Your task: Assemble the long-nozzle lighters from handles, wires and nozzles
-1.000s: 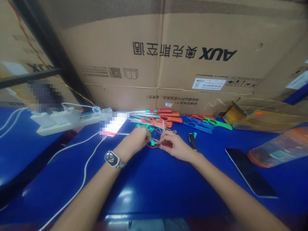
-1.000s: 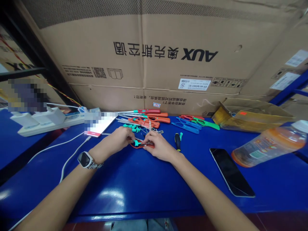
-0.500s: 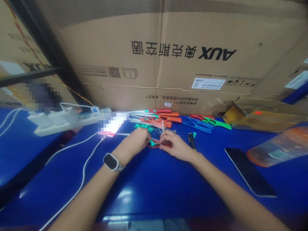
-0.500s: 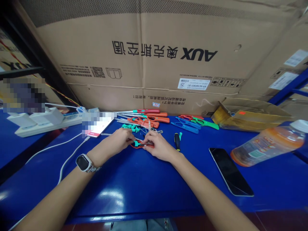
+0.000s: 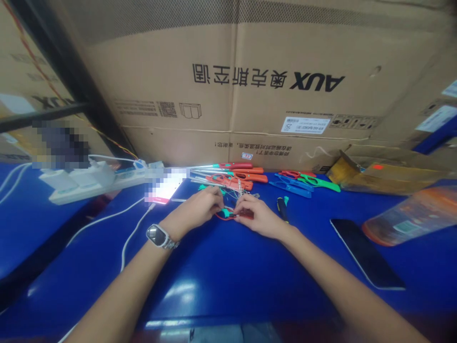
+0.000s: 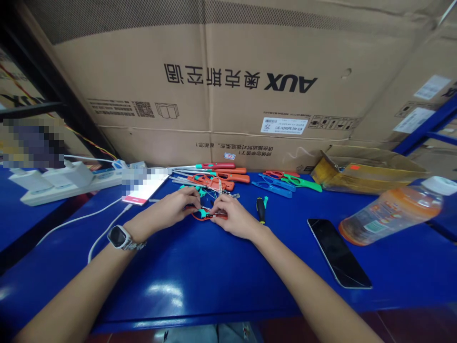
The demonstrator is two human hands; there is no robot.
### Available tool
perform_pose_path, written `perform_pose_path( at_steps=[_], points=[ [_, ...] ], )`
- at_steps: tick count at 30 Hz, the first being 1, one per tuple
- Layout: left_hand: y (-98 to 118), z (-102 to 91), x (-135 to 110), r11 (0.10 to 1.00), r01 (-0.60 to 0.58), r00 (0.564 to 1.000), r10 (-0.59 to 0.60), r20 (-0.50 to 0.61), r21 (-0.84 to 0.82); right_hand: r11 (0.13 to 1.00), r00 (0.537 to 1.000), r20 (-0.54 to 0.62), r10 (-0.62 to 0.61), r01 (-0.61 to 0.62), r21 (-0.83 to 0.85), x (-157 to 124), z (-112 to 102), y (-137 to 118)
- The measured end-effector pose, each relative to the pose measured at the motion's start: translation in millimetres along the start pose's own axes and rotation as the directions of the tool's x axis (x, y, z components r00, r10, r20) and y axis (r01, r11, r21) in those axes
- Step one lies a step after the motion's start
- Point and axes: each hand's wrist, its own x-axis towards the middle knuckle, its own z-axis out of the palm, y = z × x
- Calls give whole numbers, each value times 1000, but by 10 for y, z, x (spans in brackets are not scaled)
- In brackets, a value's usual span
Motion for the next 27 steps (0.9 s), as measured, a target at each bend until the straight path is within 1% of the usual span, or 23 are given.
perform_pose_path(
  at_steps=[5, 10, 13, 17, 21, 23, 27],
  points=[
    [-11, 14, -3, 998, 27, 1000, -26, 14, -61, 1000, 1000, -3, 3, -3, 23, -4, -2, 5],
    [-102, 75, 16, 986, -9, 1000, 10, 4, -167, 996, 1000, -19, 12, -10, 91, -3, 13, 30],
    [-130, 73, 35, 973, -21, 1000, 21, -2, -230, 991, 999, -25, 27, -24, 135, 4, 28, 55],
    [-126, 48, 52, 952, -62, 998, 61, -11, -299, 994, 997, -39, 69, -65, 89, 16, 30, 76],
    [-123, 57, 68, 941, -62, 998, 59, -18, -333, 993, 994, -34, 101, -98, 71, 23, 11, 76],
    [-128, 75, 76, 950, -50, 999, 44, -25, -309, 994, 997, -23, 76, -74, 79, 23, 1, 80],
    [-143, 102, 84, 974, -20, 999, 13, -29, -225, 995, 999, -24, -28, 30, 92, 13, -5, 95]
  ],
)
